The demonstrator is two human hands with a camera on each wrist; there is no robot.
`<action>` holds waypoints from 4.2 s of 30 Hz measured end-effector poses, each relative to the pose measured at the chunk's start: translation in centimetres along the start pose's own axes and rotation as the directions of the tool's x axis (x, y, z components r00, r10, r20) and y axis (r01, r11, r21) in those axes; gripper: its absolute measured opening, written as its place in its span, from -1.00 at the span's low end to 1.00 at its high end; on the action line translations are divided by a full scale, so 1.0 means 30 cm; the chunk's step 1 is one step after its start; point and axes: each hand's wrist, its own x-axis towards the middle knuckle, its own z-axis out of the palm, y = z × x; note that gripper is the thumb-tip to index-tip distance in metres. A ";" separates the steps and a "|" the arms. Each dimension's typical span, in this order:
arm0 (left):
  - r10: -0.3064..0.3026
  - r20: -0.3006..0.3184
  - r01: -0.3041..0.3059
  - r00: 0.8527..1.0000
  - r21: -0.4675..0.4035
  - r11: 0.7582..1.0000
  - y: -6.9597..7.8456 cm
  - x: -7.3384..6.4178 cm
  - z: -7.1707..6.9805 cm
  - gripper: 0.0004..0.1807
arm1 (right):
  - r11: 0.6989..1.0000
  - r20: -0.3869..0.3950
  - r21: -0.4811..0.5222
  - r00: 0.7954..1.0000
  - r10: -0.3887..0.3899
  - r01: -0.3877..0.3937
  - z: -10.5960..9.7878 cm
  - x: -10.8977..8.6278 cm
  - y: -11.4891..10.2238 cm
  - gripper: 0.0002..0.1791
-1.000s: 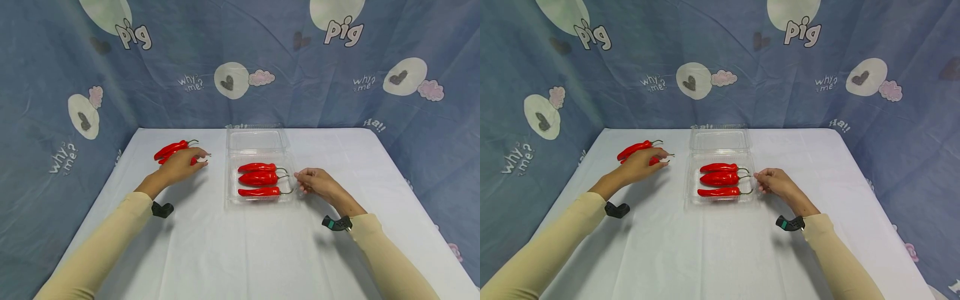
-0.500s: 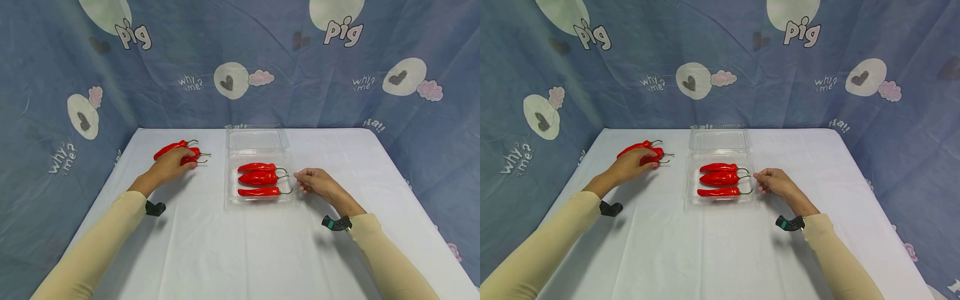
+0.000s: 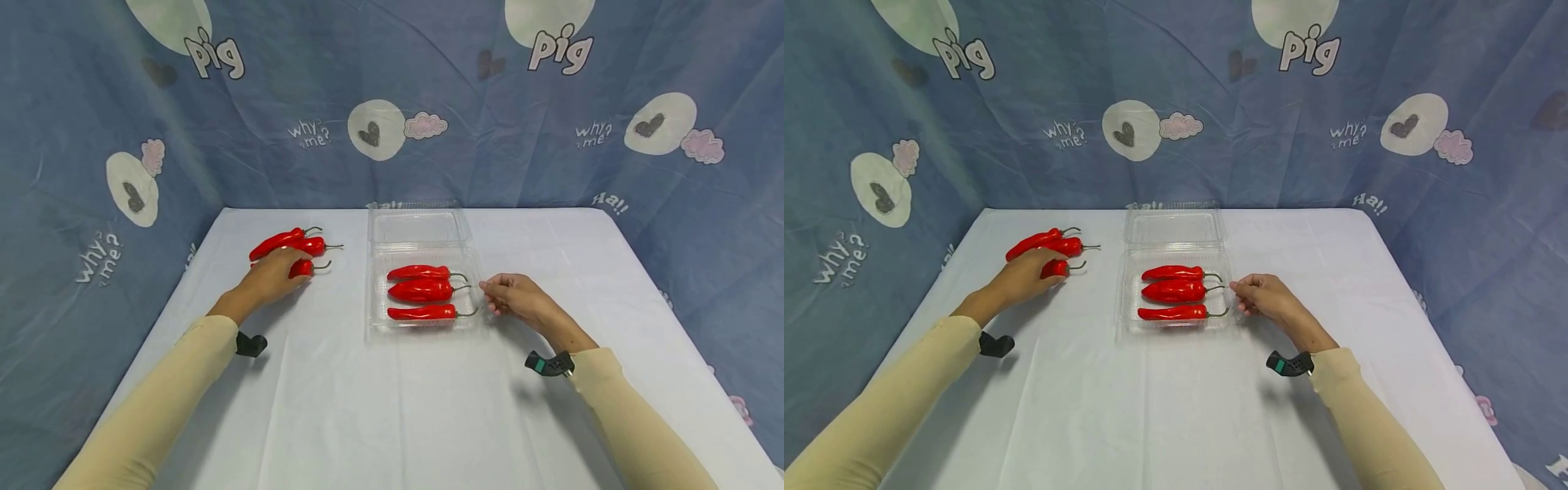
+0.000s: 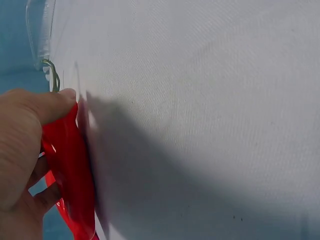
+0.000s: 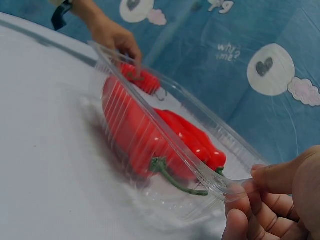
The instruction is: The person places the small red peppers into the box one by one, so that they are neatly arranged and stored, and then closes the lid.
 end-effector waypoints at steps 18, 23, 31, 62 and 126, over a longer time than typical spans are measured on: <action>0.015 -0.004 -0.015 1.000 0.011 1.000 -0.026 -0.026 0.009 -0.29 | 1.000 0.014 -0.003 1.000 -0.008 0.008 0.001 -0.004 -0.008 -0.65; 0.000 -0.005 0.000 1.000 0.015 1.000 -0.024 -0.037 0.010 -0.27 | 1.000 0.012 0.001 1.000 -0.002 0.002 0.002 -0.002 -0.005 -0.65; 0.020 -0.017 -0.020 1.000 0.010 1.000 -0.012 -0.048 0.001 -0.28 | 1.000 -0.002 -0.002 1.000 -0.001 0.001 0.005 -0.006 -0.006 -0.63; 0.247 -0.114 -0.249 0.962 0.002 0.969 0.170 -0.058 -0.038 -0.41 | 1.000 0.002 0.009 1.000 -0.012 0.012 0.002 -0.006 0.002 -0.60; 0.461 -0.015 -0.457 0.887 -0.167 0.874 0.631 0.074 -0.011 -0.37 | 1.000 -0.002 -0.004 1.000 0.007 -0.007 -0.008 0.003 0.005 -0.58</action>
